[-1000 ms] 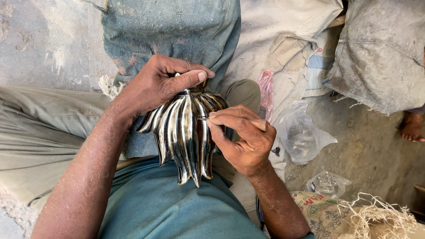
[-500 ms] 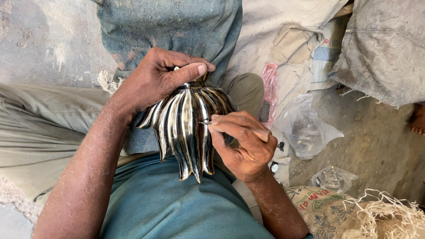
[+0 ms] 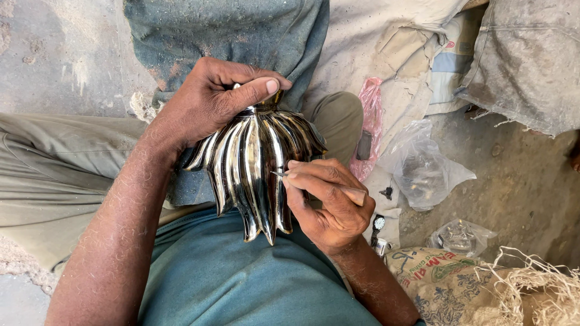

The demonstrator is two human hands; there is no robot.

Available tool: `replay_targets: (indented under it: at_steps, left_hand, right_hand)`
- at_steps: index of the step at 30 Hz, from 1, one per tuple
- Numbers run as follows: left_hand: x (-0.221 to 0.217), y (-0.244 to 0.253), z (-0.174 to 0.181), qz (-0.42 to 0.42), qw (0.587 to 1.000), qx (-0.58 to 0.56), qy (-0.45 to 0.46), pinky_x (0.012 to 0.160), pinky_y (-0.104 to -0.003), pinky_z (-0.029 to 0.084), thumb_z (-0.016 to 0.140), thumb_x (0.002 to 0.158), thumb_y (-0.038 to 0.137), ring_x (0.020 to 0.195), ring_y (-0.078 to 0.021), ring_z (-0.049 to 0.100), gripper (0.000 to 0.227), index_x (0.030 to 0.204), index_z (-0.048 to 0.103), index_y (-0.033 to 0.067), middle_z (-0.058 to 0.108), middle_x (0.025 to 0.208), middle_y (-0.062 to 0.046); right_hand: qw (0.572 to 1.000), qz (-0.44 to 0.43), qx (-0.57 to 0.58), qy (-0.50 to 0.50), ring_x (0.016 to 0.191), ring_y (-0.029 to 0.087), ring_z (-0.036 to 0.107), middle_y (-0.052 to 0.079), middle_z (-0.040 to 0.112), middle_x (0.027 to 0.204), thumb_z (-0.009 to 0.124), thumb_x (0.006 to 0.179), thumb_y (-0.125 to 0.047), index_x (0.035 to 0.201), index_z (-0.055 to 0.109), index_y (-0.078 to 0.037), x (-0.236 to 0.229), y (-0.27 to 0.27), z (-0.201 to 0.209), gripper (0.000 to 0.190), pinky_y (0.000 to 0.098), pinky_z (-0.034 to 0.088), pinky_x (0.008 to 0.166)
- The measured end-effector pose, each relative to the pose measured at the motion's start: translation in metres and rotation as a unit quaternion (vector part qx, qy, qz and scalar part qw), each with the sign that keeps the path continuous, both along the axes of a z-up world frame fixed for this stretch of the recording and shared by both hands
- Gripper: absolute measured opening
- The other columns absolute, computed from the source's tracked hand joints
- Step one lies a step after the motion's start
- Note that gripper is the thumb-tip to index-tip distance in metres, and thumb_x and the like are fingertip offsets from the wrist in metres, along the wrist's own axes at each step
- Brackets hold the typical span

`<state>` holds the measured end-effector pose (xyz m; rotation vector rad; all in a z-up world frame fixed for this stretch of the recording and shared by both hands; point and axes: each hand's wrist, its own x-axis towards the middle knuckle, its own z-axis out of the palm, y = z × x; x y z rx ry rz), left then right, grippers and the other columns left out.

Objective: The person holds a shiny, petal-shaped metal object and uses a small tool to rub and polish its surface. The person rotates the object to access different areas while seated on the floor.

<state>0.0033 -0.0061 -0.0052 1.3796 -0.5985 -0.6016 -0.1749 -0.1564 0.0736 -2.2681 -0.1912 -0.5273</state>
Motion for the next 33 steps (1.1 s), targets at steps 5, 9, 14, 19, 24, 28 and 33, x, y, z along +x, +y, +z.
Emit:
replay_targets:
  at_steps: [5,9,14,19,24,28,33]
  left_hand:
    - [-0.001,0.001,-0.002,0.000,1.000,-0.005,-0.003,0.085,-0.029,0.062,0.069,0.103,0.031,0.097,-0.0105,0.074,0.027,0.118,0.078,0.0100,0.081,0.109,-0.008]
    - [-0.001,0.000,-0.001,0.002,1.000,-0.009,-0.009,0.082,-0.029,0.063,0.069,0.104,0.031,0.095,-0.0098,0.074,0.027,0.118,0.078,0.0100,0.081,0.110,-0.007]
    - [-0.001,0.001,-0.002,0.005,1.000,-0.002,-0.017,0.082,-0.028,0.063,0.069,0.104,0.030,0.094,-0.0096,0.074,0.026,0.118,0.078,0.0102,0.081,0.108,-0.007]
    - [-0.001,0.001,-0.002,0.005,1.000,-0.005,-0.029,0.082,-0.027,0.062,0.069,0.105,0.031,0.094,-0.0087,0.073,0.027,0.119,0.078,0.0099,0.081,0.109,-0.007]
    - [-0.001,0.001,-0.002,0.003,0.999,-0.013,-0.034,0.082,-0.026,0.061,0.069,0.106,0.031,0.094,-0.0070,0.072,0.027,0.120,0.078,0.0100,0.081,0.108,-0.007]
    - [-0.002,0.002,-0.002,0.004,1.000,0.000,-0.030,0.076,-0.025,0.059,0.069,0.106,0.031,0.088,-0.0063,0.070,0.027,0.120,0.079,0.0102,0.081,0.103,-0.006]
    - [-0.001,0.001,-0.003,0.002,0.999,-0.011,-0.036,0.070,-0.025,0.058,0.068,0.107,0.031,0.083,-0.0063,0.070,0.027,0.120,0.078,0.0098,0.080,0.100,-0.006]
  right_hand:
    - [1.000,0.001,-0.009,-0.001,0.099,0.025,0.077,0.013,0.075,0.103,0.080,0.089,0.007,0.107,0.068,-0.001,-0.006,0.000,-0.003,0.022,0.0353,0.065,0.084]
    - [1.000,0.003,-0.015,-0.004,0.099,0.026,0.077,0.013,0.075,0.103,0.080,0.089,0.007,0.107,0.068,-0.001,-0.011,0.001,-0.003,0.023,0.0347,0.065,0.083]
    - [1.000,0.000,-0.024,-0.005,0.100,0.026,0.077,0.013,0.075,0.104,0.081,0.089,0.007,0.108,0.068,-0.002,-0.014,0.003,-0.004,0.025,0.0352,0.066,0.084]
    - [0.999,0.005,-0.033,0.003,0.099,0.027,0.077,0.014,0.074,0.106,0.082,0.087,0.007,0.108,0.068,-0.002,-0.018,0.003,-0.002,0.026,0.0352,0.065,0.083]
    - [0.999,0.008,-0.033,-0.004,0.098,0.027,0.077,0.013,0.074,0.105,0.082,0.086,0.008,0.108,0.068,-0.002,-0.022,0.004,-0.004,0.028,0.0351,0.065,0.081]
    - [0.999,0.010,-0.032,0.003,0.099,0.027,0.077,0.012,0.074,0.105,0.082,0.086,0.008,0.109,0.068,-0.003,-0.025,0.004,-0.005,0.029,0.0344,0.066,0.082]
    - [1.000,0.012,-0.021,0.011,0.099,0.027,0.077,0.012,0.074,0.105,0.081,0.086,0.009,0.110,0.068,-0.003,-0.030,0.005,-0.006,0.029,0.0341,0.066,0.083]
